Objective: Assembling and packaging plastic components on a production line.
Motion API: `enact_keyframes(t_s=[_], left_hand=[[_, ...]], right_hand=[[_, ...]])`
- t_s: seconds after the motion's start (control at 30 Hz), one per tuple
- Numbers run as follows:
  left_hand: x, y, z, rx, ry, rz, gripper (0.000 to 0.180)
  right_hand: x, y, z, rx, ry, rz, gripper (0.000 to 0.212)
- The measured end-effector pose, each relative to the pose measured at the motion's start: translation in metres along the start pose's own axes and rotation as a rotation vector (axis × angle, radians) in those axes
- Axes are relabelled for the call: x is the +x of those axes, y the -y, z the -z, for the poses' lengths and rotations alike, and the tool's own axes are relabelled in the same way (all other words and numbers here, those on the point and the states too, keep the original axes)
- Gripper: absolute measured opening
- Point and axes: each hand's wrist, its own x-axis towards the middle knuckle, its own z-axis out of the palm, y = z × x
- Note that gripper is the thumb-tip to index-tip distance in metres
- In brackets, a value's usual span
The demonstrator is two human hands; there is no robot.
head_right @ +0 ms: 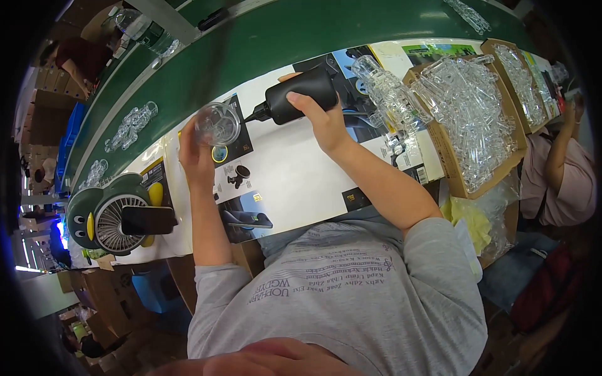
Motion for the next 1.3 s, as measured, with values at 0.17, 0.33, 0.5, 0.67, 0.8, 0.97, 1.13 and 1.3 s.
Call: enact_keyframes(t_s=[0.17, 0.33, 0.5, 0.67, 0.8, 0.97, 1.13, 1.3], left_hand=[[0.0, 0.003, 0.005, -0.049, 0.045, 0.044, 0.03], [0.001, 0.0, 0.013, -0.201, 0.15, 0.089, 0.033], [0.005, -0.002, 0.015, -0.196, 0.158, -0.008, 0.034], [0.004, -0.004, 0.017, -0.191, 0.18, 0.059, 0.034], [0.003, -0.005, 0.022, -0.228, 0.197, 0.094, 0.035], [0.003, -0.006, 0.022, -0.351, 0.229, 0.159, 0.037], [0.001, -0.006, 0.026, -0.416, 0.303, 0.22, 0.035], [0.0, -0.004, 0.027, -0.474, 0.39, 0.322, 0.032]], right_hand=[[0.001, 0.006, 0.0, 0.026, 0.03, -0.063, 0.028], [0.004, 0.005, 0.002, 0.118, -0.017, -0.22, 0.033], [0.006, 0.004, 0.005, 0.137, 0.004, -0.336, 0.035], [0.008, 0.004, 0.007, 0.143, -0.025, -0.396, 0.036], [0.01, 0.001, 0.007, 0.145, -0.064, -0.426, 0.035], [0.011, 0.005, 0.007, 0.146, -0.035, -0.412, 0.035], [0.011, 0.007, 0.007, 0.144, -0.006, -0.409, 0.034], [0.01, 0.014, 0.003, 0.151, 0.027, -0.385, 0.026]])
